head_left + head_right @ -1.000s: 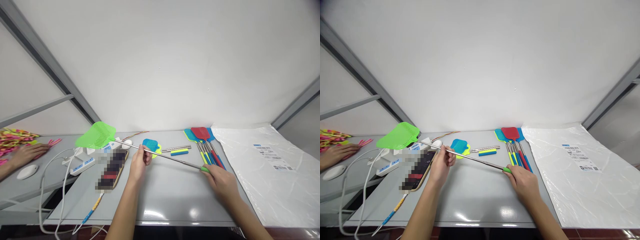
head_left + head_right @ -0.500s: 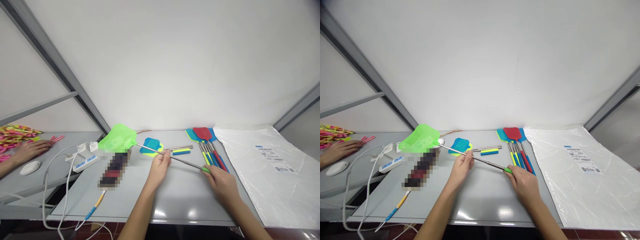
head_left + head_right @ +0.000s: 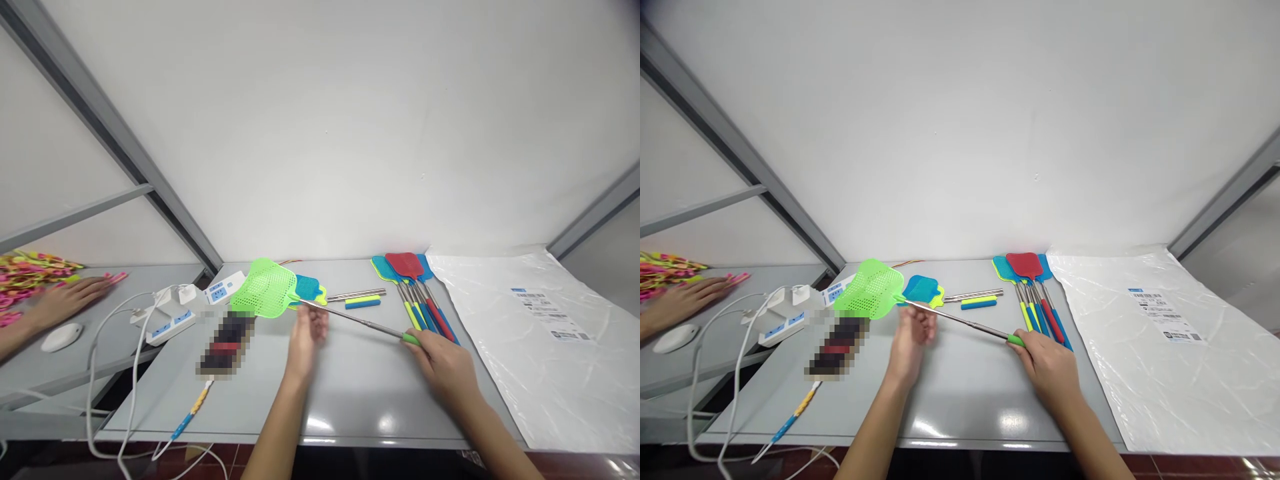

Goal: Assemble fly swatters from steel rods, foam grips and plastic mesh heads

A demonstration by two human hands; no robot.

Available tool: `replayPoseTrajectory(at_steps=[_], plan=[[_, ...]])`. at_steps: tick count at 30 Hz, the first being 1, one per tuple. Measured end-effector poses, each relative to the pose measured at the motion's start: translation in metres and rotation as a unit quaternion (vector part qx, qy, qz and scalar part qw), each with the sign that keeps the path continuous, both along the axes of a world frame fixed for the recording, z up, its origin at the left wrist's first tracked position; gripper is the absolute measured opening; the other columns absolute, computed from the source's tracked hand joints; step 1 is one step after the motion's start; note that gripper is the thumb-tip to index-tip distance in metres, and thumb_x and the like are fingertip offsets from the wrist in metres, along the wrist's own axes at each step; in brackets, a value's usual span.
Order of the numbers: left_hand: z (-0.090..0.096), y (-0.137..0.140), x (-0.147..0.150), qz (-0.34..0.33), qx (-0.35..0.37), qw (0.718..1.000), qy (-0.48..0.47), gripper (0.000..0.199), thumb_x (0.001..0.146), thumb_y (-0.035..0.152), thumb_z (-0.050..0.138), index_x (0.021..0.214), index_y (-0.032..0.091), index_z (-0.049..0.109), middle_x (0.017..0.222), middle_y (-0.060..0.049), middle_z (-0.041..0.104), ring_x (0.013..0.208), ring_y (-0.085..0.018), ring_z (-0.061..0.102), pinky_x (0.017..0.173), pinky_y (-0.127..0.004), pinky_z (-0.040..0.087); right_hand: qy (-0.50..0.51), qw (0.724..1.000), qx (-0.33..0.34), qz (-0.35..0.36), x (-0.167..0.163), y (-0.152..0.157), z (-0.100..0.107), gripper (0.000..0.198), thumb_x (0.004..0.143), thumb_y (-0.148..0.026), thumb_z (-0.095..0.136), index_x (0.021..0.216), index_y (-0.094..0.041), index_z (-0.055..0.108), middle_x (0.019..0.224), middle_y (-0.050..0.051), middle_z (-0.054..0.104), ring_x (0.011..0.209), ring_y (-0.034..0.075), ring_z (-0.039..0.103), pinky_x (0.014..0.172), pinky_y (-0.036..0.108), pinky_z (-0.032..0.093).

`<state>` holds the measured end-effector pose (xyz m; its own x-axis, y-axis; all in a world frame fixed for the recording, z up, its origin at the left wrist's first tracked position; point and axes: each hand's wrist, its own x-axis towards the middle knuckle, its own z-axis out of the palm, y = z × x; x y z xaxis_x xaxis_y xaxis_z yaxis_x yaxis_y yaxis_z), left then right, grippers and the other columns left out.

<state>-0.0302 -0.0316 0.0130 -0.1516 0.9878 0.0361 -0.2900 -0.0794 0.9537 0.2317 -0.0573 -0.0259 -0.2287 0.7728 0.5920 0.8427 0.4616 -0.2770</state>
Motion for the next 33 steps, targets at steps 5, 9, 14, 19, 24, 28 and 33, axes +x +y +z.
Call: replayPoseTrajectory(at_steps=[5,9,14,19,24,28,33], plan=[[0.008,0.009,-0.027,0.187,0.080,0.969,-0.138,0.042,0.086,0.059,0.049,0.106,0.023,0.058,0.092,-0.006,0.064,0.075,-0.014,0.059,0.063,-0.024,0.047,-0.017,1.000,0.018,0.006,-0.001,-0.001,-0.003,0.023,0.095,-0.035,0.050,0.096,-0.020,0.067,0.084,0.003,0.072,0.073,0.015,0.067,0.066,0.023,0.044],[0.012,0.017,-0.024,0.227,0.079,0.960,-0.140,0.038,0.082,0.045,0.063,0.112,0.022,0.060,0.106,-0.008,0.068,0.088,-0.018,0.066,0.079,-0.034,0.052,-0.029,0.999,0.037,-0.010,-0.005,-0.001,-0.005,0.026,0.096,-0.036,0.048,0.096,-0.019,0.068,0.085,0.004,0.073,0.072,0.015,0.068,0.065,0.023,0.044],[0.003,0.008,0.016,0.134,0.021,0.987,-0.081,0.036,0.079,0.040,0.068,0.105,0.016,0.066,0.101,-0.010,0.071,0.093,-0.022,0.068,0.079,-0.034,0.053,-0.021,0.999,0.029,-0.016,-0.023,-0.001,-0.002,0.030,0.097,-0.037,0.044,0.098,-0.018,0.068,0.085,0.005,0.074,0.069,0.015,0.069,0.057,0.023,0.042],[-0.004,-0.003,0.039,0.066,0.012,0.997,-0.040,0.033,0.084,0.041,0.062,0.106,0.016,0.066,0.104,-0.009,0.071,0.095,-0.023,0.067,0.078,-0.034,0.053,0.003,0.999,0.020,-0.039,-0.036,-0.004,-0.004,0.029,0.097,-0.036,0.045,0.099,-0.018,0.067,0.087,0.006,0.075,0.071,0.017,0.070,0.054,0.023,0.042],[-0.006,0.000,0.036,0.061,0.016,0.998,-0.025,0.029,0.085,0.040,0.060,0.102,0.017,0.067,0.106,-0.008,0.070,0.095,-0.022,0.067,0.075,-0.031,0.053,0.012,0.998,0.000,-0.057,-0.038,-0.008,-0.006,0.026,0.095,-0.037,0.048,0.098,-0.018,0.067,0.088,0.005,0.075,0.072,0.018,0.070,0.055,0.024,0.044],[-0.004,0.007,0.034,0.030,-0.003,0.999,-0.019,0.031,0.083,0.041,0.063,0.104,0.018,0.066,0.109,-0.009,0.069,0.097,-0.023,0.066,0.075,-0.031,0.053,0.018,0.998,-0.026,-0.047,-0.038,-0.008,-0.003,0.025,0.096,-0.036,0.046,0.102,-0.020,0.065,0.090,0.004,0.075,0.075,0.018,0.071,0.057,0.024,0.047],[0.005,0.021,0.038,-0.072,-0.006,0.997,-0.001,0.037,0.086,0.044,0.058,0.109,0.016,0.065,0.108,-0.011,0.070,0.098,-0.024,0.065,0.077,-0.032,0.051,0.023,0.999,-0.037,0.002,-0.033,-0.010,-0.002,0.028,0.097,-0.027,0.040,0.118,-0.018,0.057,0.106,0.006,0.071,0.088,0.018,0.070,0.065,0.024,0.052]])
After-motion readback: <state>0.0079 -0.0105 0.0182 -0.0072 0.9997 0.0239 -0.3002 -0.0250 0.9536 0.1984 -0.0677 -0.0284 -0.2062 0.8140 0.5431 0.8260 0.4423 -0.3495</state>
